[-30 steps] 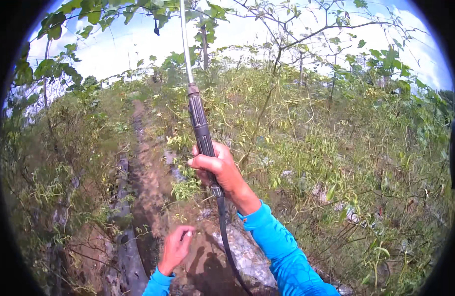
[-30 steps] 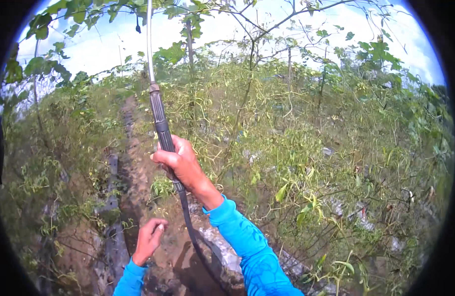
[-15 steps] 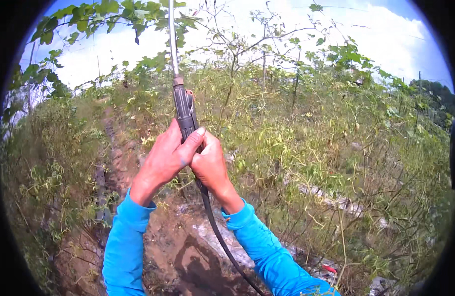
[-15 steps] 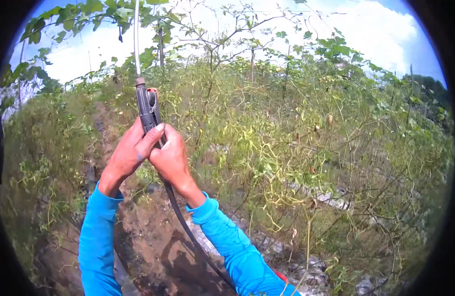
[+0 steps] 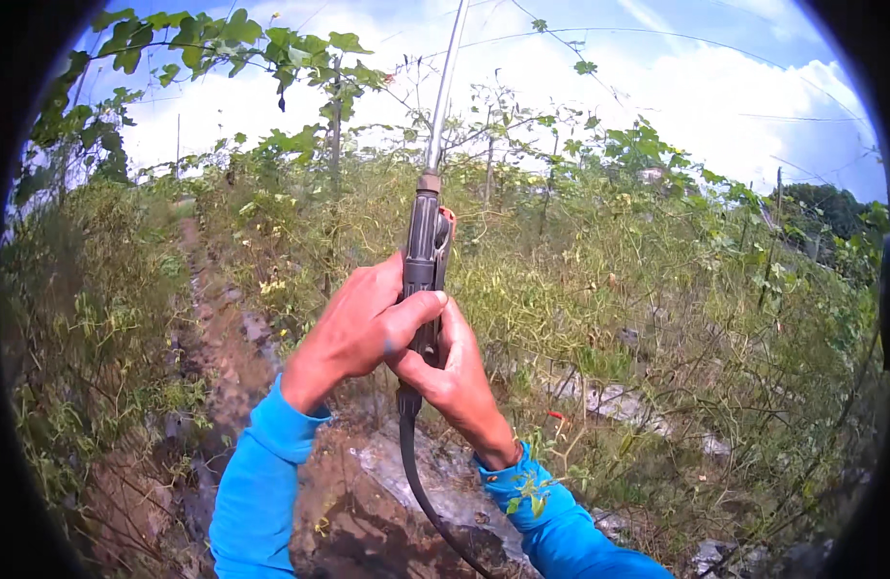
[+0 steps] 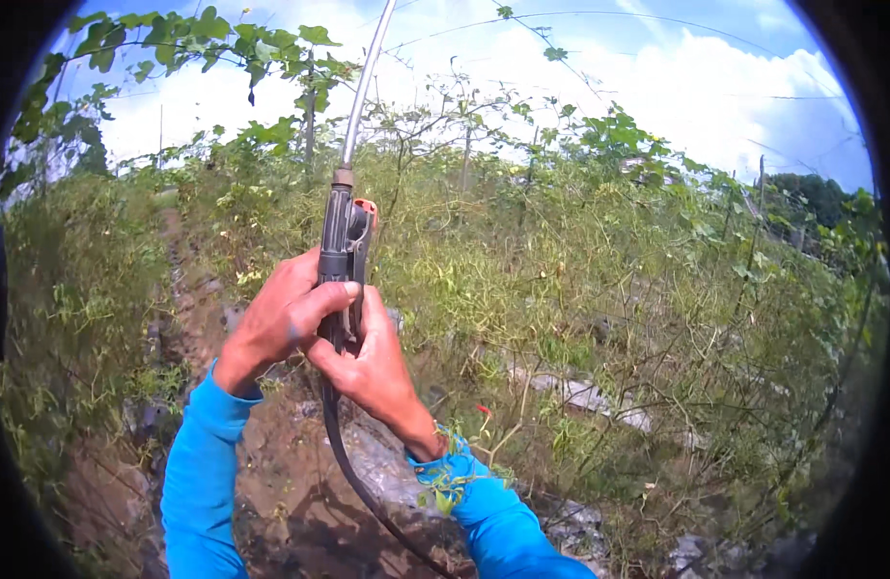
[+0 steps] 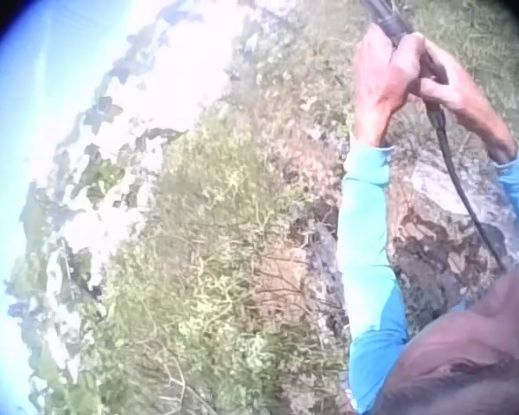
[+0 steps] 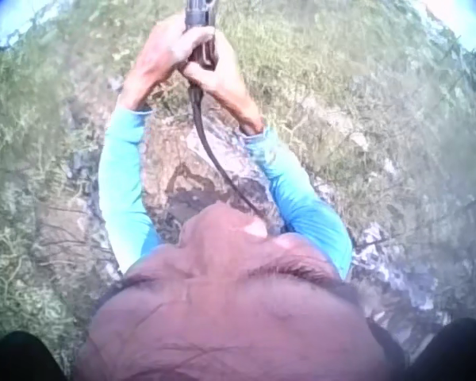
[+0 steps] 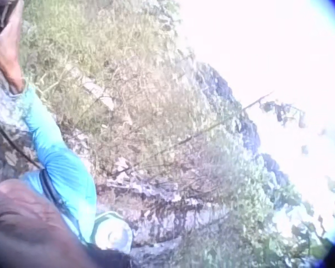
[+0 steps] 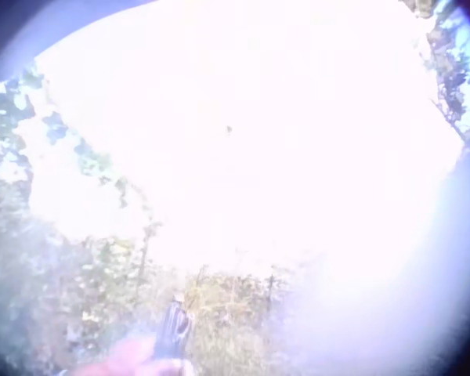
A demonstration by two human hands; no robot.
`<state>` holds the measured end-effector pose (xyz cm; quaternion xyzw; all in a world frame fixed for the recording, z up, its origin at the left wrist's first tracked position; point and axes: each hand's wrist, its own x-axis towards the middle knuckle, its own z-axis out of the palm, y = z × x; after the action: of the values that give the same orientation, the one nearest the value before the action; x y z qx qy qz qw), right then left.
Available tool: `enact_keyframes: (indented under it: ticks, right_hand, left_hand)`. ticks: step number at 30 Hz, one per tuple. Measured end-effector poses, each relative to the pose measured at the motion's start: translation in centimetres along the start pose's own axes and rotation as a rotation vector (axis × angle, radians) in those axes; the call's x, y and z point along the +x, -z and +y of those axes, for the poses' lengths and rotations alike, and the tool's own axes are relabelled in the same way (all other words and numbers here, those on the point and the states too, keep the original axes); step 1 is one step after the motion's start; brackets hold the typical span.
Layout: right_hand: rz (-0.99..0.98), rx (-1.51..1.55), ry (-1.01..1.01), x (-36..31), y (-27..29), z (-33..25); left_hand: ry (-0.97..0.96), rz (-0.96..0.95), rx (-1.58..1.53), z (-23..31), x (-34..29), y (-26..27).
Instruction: The person walks through a field and sprays plants overhead and along the rows using a sprayer wand.
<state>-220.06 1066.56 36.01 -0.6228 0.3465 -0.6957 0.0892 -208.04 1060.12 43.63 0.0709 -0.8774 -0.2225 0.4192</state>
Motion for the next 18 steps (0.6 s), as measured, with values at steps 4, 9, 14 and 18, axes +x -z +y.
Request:
enact_keyframes:
  ticks: [4, 9, 14, 18]
  right_hand:
    - [-0.053, 0.154, 0.035, 1.8, 0.0, -3.8]
    - [-0.072, 0.276, 0.075, 2.4, 0.0, -5.9]
    - [-0.068, 0.335, 0.069, 2.7, 0.4, -7.6]
    - [-0.063, 0.277, 0.083, 2.0, 1.8, -7.6]
  left_hand:
    - [-0.078, 0.086, 0.042, 4.1, 1.4, 1.4]
    - [-0.418, 0.035, 0.334, 5.6, 2.6, 2.6]
    - [-0.821, 0.042, 0.632, 5.9, 3.9, 3.9]
    - [-0.916, 0.048, 0.54, 6.7, 4.5, 2.2]
